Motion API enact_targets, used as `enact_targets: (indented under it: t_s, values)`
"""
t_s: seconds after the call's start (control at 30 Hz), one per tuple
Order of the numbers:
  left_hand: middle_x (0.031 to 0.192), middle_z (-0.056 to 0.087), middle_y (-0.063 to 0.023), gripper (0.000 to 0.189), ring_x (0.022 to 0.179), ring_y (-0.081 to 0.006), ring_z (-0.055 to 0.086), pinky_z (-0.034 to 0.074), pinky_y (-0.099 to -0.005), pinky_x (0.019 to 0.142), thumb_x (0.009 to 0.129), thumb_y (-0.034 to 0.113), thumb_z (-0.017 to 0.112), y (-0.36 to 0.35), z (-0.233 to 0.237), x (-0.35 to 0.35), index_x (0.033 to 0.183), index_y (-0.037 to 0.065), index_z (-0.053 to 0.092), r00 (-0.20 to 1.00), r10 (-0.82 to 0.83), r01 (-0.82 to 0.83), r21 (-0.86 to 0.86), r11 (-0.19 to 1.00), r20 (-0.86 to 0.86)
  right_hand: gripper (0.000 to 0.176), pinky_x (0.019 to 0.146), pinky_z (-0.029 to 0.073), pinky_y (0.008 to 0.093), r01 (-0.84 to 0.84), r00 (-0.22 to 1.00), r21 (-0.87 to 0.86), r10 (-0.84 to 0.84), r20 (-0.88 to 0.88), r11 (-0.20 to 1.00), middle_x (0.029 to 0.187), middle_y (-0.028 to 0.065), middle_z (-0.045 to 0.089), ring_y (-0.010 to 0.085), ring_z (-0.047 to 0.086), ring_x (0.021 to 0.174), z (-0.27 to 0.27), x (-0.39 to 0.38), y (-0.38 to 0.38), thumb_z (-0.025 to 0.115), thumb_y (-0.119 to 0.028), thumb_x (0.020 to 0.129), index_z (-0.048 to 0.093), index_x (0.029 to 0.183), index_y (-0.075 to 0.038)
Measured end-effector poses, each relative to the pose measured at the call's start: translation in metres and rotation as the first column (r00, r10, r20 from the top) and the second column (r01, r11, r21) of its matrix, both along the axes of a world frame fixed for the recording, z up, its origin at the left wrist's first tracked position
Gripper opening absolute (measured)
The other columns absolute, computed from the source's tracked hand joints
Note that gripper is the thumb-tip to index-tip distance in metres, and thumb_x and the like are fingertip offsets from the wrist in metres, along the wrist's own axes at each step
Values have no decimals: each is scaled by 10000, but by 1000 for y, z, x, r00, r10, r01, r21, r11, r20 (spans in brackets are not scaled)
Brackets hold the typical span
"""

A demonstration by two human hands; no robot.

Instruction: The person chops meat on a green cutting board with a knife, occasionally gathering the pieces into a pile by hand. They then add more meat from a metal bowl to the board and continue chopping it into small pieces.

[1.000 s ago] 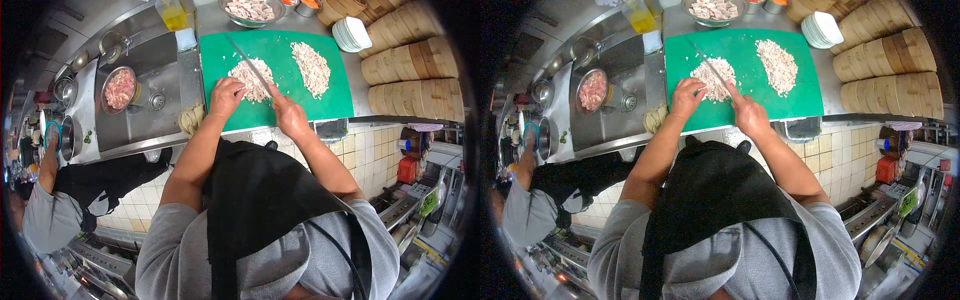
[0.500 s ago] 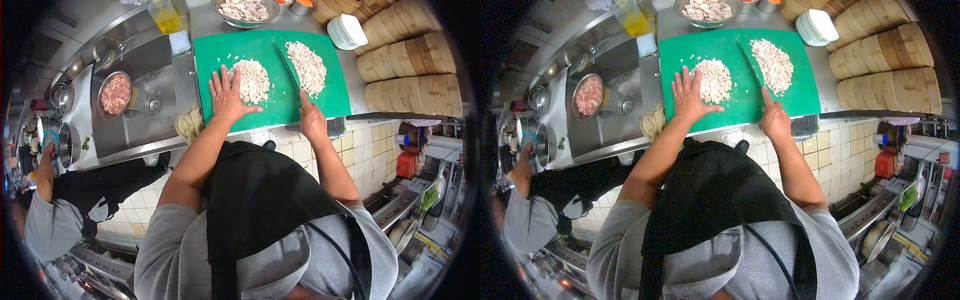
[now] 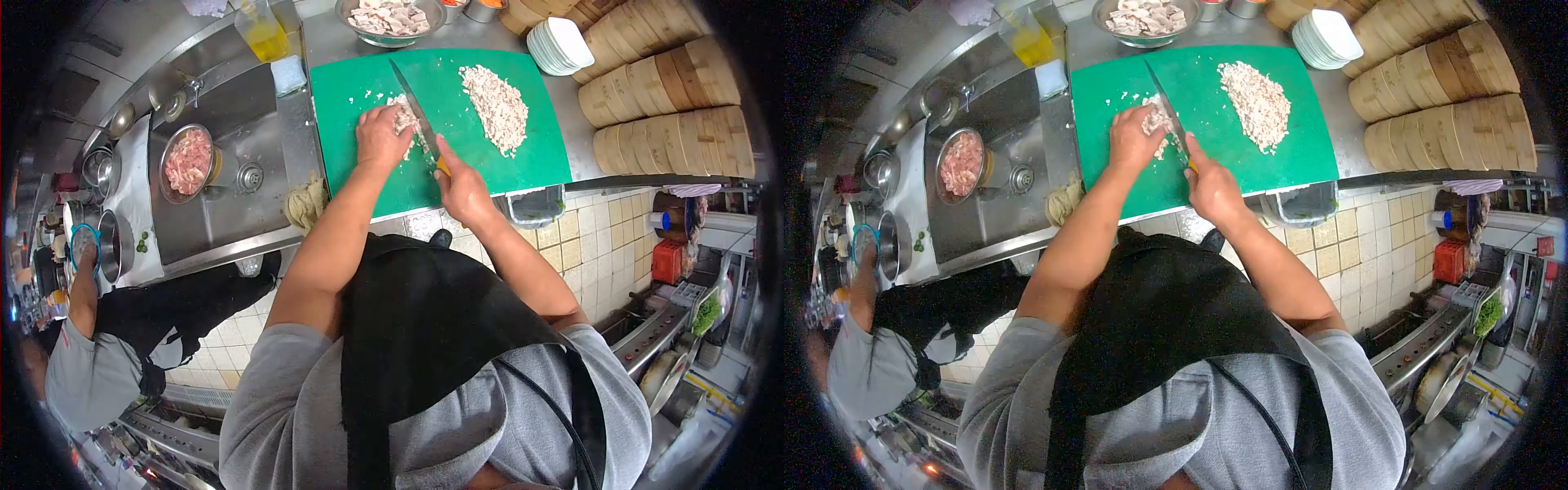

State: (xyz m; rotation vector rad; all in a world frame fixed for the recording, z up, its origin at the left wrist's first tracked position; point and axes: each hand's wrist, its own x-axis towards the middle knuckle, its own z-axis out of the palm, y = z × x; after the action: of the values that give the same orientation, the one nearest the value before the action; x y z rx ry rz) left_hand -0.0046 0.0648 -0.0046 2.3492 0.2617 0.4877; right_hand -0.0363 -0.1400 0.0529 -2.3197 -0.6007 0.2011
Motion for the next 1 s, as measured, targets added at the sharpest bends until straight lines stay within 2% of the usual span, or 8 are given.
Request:
enact_targets:
  t_s: [0.1,0.17,0.4,0.47,0.67,0.8,0.9,1.0]
  values:
    - [1197,697,-135,468,1139,-356,607,476,-450,1030,745,238,843,10,6,-7,1180,103,730,997,-2,1,21,1000,75,694,852,532,556,-53,997,-12,54,47,998,1001,326,668,502,663,931,6,-5,-1,613,-91,967,351,1605,-164]
    - [1173,701,-133,430,1125,-351,613,476,-442,1028,755,212,833,11,12,-13,1160,105,737,992,13,-16,22,1000,126,686,828,539,559,-124,992,-236,117,-42,964,977,305,665,488,670,897,-1,-3,0,594,-115,983,333,1614,-175]
    - [1116,708,-98,240,1066,-332,634,481,-438,1003,786,105,793,21,9,-21,1026,116,778,990,-83,82,9,997,115,721,787,528,558,-76,990,-111,88,110,991,962,280,685,480,668,865,20,-3,1,614,-75,963,344,1616,-216]
    - [1110,707,-101,230,1069,-341,633,503,-441,971,794,109,796,22,7,-21,1023,125,779,991,-81,80,19,997,106,727,781,528,555,-141,986,-289,161,48,947,961,281,676,477,668,854,0,7,-6,605,-63,961,340,1619,-225]
    - [1094,710,-101,141,1062,-346,634,525,-439,939,812,118,791,16,15,-23,953,125,779,979,-61,53,45,998,196,662,804,532,571,-39,995,-169,54,81,985,956,294,672,479,673,840,23,3,-3,576,-122,980,380,1602,-238]
    - [1074,714,-93,107,1057,-335,633,523,-428,934,819,115,784,17,8,-25,926,119,779,972,-131,123,52,991,194,683,799,526,560,-97,994,-265,106,22,959,980,293,678,489,666,877,14,15,-8,596,-67,966,382,1600,-205]
    - [1047,726,-89,94,1031,-321,647,525,-423,928,814,100,785,18,7,-23,907,113,780,978,-118,105,82,991,170,687,812,524,561,-79,992,-128,90,83,989,989,300,682,494,668,898,21,7,-7,603,-74,965,381,1600,-211]
    - [1018,736,-86,97,994,-309,667,529,-420,921,803,84,790,18,6,-22,898,103,782,972,-133,116,99,988,192,689,818,527,557,-121,990,-295,137,35,948,1001,307,684,490,668,892,11,4,-7,608,-75,962,379,1599,-205]
